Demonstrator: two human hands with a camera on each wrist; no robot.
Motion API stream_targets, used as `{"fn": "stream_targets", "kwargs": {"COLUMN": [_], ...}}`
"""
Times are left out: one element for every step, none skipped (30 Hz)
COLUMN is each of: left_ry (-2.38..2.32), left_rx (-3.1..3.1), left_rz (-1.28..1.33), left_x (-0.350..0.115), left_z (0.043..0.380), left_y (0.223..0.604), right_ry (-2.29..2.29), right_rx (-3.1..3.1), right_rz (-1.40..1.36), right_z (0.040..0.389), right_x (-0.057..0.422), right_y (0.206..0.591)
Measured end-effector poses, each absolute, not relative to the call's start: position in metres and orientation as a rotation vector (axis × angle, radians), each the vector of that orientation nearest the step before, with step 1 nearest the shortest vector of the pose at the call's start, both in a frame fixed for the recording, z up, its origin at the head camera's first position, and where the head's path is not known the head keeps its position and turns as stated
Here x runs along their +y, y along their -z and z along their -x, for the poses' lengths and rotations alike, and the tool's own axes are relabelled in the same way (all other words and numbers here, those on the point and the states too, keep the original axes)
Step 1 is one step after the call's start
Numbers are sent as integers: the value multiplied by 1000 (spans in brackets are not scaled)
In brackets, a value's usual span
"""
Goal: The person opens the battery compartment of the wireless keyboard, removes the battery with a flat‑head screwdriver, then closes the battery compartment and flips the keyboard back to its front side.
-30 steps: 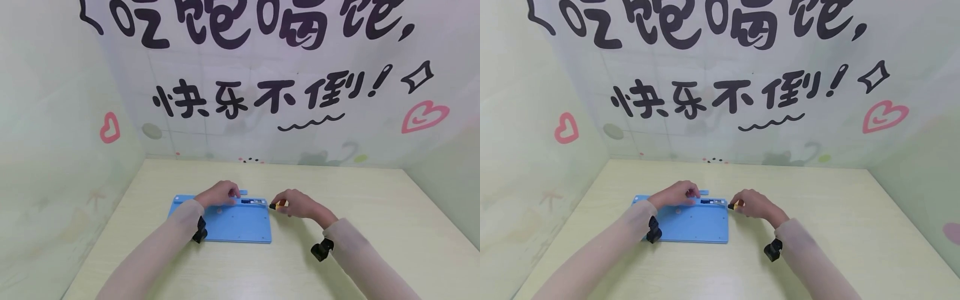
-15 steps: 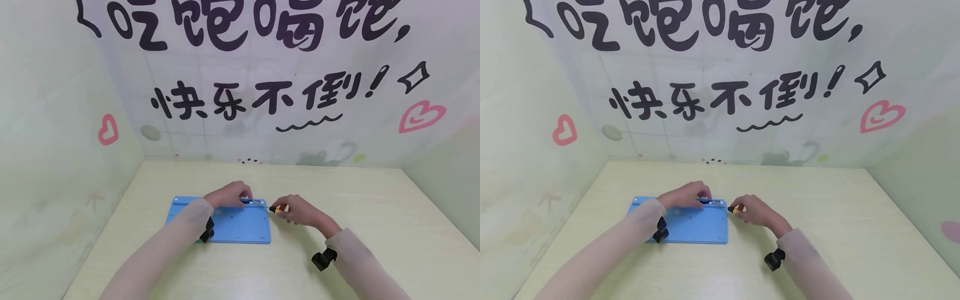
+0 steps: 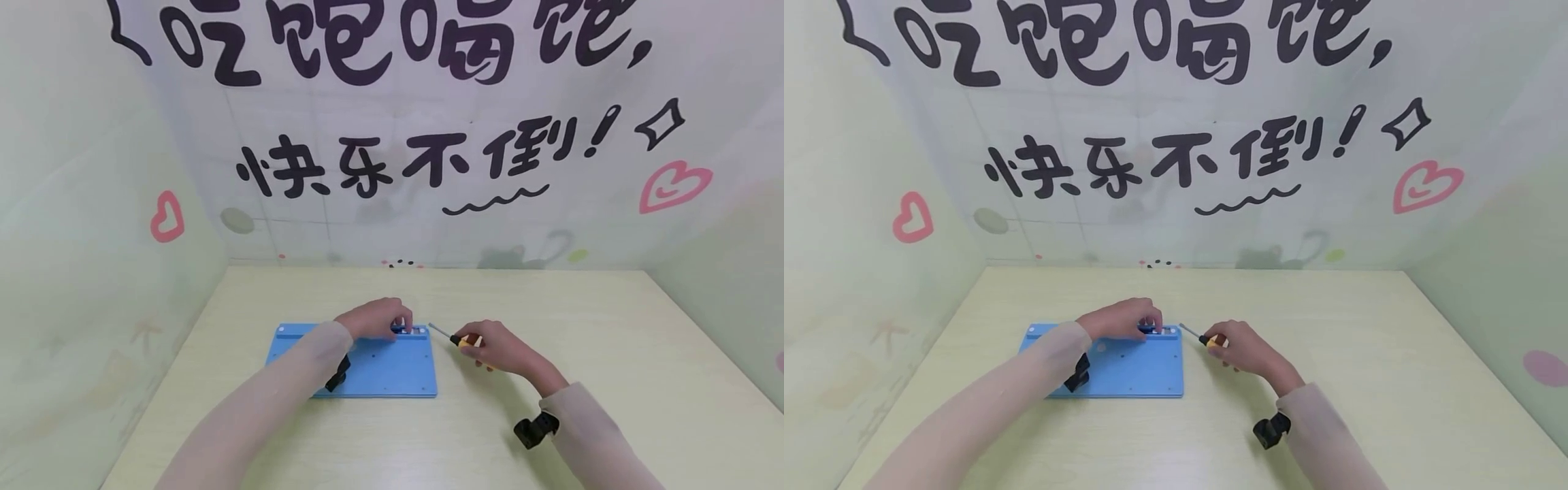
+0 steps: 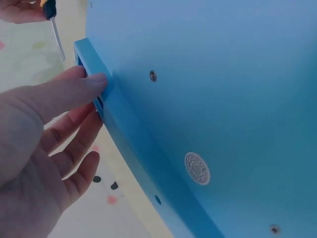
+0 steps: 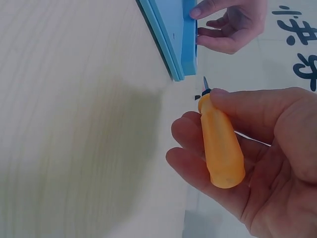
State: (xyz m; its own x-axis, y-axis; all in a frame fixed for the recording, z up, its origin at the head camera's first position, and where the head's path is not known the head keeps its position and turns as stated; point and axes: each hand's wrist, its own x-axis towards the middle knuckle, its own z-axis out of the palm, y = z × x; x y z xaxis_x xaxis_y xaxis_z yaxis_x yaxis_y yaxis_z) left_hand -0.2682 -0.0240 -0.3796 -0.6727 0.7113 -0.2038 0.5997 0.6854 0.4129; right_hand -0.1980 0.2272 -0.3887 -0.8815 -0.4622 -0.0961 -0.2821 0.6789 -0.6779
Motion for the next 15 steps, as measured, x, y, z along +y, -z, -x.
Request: {"fn": "stream_targets", "kwargs": {"left_ry": [-425, -398, -370, -343, -312, -285, -258, -230, -208, -186, -162, -140, -119, -92, -65], "left_rx": [2551, 2555, 2555, 2554, 2554, 2551, 2548, 2546, 2542, 2541, 2541, 2542, 2542, 2542, 2541], "left_rz": [-1037, -1044, -1054, -1064, -1076, -1083, -1090, -1095, -1095, -1092, -1096, -1096, -1097, -1101, -1108], "left_x": [-23, -22, -21, -20, -19, -18, -17, -16, -14, -13, -11, -10, -9, -7, -6], "left_z": [269, 270, 270, 271, 272, 273, 273, 273, 274, 274, 273, 273, 273, 273, 273], "left_y": [380, 380, 380, 380, 381, 380, 380, 379, 378, 376, 375, 373, 372, 371, 371], "right_ry": [1003, 1008, 1014, 1022, 1030, 1034, 1036, 1037, 1036, 1033, 1027, 1020, 1020, 1017, 1021], "right_rx": [2638, 2641, 2643, 2644, 2647, 2653, 2663, 2675, 2691, 2708, 2728, 2749, 2765, 2777, 2786], "right_rz": [593, 587, 581, 571, 555, 539, 517, 494, 469, 439, 408, 377, 340, 317, 281], "right_z": [197, 197, 196, 195, 194, 193, 192, 191, 191, 190, 190, 190, 190, 189, 189], "right_x": [228, 230, 231, 231, 232, 233, 233, 234, 234, 234, 235, 235, 235, 236, 236], "right_y": [389, 390, 391, 391, 392, 392, 393, 393, 394, 395, 396, 397, 399, 400, 401]}}
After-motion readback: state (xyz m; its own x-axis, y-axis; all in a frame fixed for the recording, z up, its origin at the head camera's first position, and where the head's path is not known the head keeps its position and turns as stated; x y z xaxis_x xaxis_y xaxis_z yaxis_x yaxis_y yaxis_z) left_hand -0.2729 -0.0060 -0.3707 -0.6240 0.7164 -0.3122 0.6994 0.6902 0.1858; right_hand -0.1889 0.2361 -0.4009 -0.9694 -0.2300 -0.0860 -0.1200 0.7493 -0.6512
